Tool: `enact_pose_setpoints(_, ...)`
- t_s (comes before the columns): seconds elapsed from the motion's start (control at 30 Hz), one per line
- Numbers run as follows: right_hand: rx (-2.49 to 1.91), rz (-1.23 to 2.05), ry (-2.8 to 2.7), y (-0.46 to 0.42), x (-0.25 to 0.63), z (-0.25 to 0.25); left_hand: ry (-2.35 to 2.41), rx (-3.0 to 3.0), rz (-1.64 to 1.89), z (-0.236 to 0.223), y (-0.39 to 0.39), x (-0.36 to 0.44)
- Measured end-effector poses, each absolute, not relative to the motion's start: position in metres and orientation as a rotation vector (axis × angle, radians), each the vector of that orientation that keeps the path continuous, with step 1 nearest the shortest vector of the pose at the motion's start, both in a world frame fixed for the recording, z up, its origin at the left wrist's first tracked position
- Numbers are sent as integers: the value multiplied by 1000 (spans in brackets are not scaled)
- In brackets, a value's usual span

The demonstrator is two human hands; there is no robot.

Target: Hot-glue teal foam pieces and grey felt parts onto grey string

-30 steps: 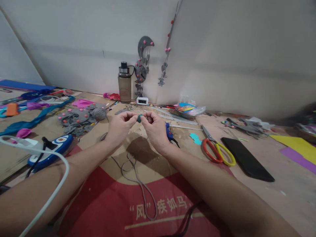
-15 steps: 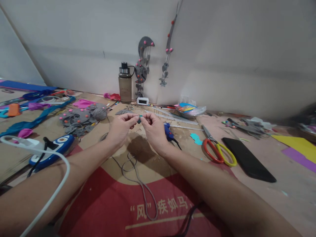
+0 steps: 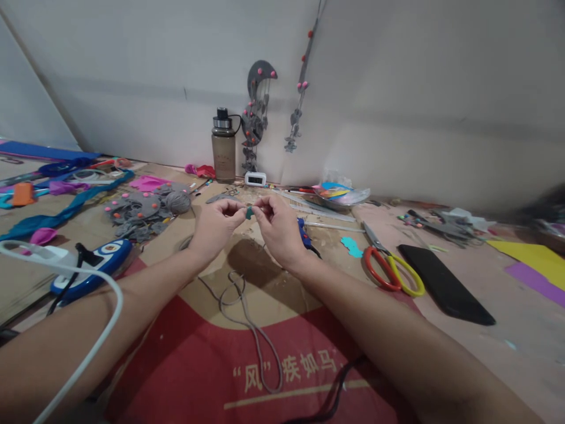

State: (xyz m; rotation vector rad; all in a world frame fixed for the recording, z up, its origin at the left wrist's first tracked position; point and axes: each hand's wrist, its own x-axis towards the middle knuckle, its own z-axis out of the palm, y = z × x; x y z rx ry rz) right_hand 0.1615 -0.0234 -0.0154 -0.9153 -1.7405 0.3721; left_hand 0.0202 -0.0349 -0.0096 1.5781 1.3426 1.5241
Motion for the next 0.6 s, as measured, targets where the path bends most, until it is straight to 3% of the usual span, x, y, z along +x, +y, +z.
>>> enact_pose_setpoints(0.6, -958, 310, -1782, -23, 161, -14, 1436, 1807, 1488, -3, -42, 22)
